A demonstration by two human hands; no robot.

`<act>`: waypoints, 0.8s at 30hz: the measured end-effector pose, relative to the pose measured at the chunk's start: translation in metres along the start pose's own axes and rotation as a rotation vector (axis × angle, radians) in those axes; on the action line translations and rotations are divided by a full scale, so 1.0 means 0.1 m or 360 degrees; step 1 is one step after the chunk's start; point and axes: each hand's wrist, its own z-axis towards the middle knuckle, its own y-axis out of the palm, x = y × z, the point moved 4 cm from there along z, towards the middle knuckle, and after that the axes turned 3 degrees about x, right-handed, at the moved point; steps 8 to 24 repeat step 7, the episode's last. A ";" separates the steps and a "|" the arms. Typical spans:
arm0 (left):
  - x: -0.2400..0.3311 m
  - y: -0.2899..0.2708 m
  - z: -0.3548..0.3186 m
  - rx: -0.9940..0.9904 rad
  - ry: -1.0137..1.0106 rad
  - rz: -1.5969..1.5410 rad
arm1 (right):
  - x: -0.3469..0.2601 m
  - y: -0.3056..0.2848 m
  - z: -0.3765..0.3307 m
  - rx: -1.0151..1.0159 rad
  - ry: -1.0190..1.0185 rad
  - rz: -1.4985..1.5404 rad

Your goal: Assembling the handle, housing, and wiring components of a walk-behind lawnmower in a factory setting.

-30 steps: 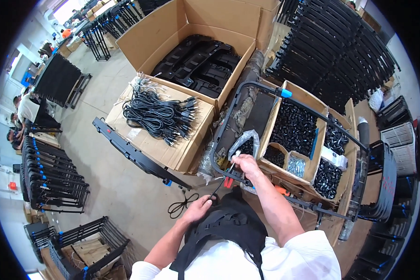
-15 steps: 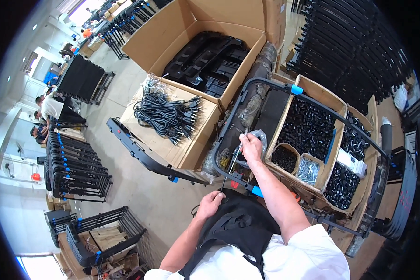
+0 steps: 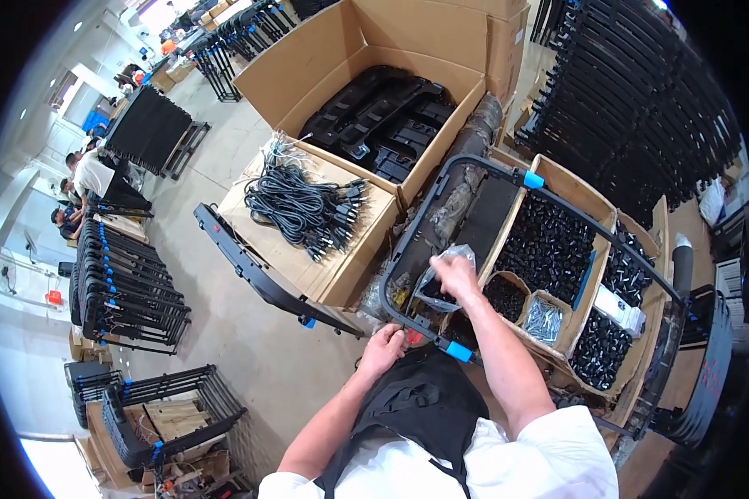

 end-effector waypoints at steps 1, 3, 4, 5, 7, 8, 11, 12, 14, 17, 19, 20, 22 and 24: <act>-0.05 -0.02 0.04 0.0008 0.0003 0.0020 | 0.01 0.12 -0.11 -0.0154 0.0111 0.0087; -0.05 0.01 0.12 -0.0075 0.0030 0.0010 | 0.15 0.22 -0.05 -0.0181 0.0061 -0.0043; -0.04 0.03 0.15 -0.0132 0.0035 0.0003 | 0.24 0.30 0.02 -0.0160 0.0056 -0.0041; 0.03 0.05 0.16 -0.0149 0.0045 0.0008 | 0.26 0.32 0.07 0.0050 -0.0106 -0.0025; 0.11 0.05 0.12 -0.0096 -0.0060 0.0019 | 0.18 0.36 0.06 0.0367 -0.0435 -0.0190; 0.11 0.05 0.12 -0.0096 -0.0060 0.0019 | 0.18 0.36 0.06 0.0367 -0.0435 -0.0190; 0.11 0.05 0.12 -0.0096 -0.0060 0.0019 | 0.18 0.36 0.06 0.0367 -0.0435 -0.0190; 0.11 0.05 0.12 -0.0096 -0.0060 0.0019 | 0.18 0.36 0.06 0.0367 -0.0435 -0.0190; 0.11 0.05 0.12 -0.0096 -0.0060 0.0019 | 0.18 0.36 0.06 0.0367 -0.0435 -0.0190; 0.11 0.05 0.12 -0.0096 -0.0060 0.0019 | 0.18 0.36 0.06 0.0367 -0.0435 -0.0190; 0.11 0.05 0.12 -0.0096 -0.0060 0.0019 | 0.18 0.36 0.06 0.0367 -0.0435 -0.0190; 0.11 0.05 0.12 -0.0096 -0.0060 0.0019 | 0.18 0.36 0.06 0.0367 -0.0435 -0.0190; 0.11 0.05 0.12 -0.0096 -0.0060 0.0019 | 0.18 0.36 0.06 0.0367 -0.0435 -0.0190; 0.11 0.05 0.12 -0.0096 -0.0060 0.0019 | 0.18 0.36 0.06 0.0367 -0.0435 -0.0190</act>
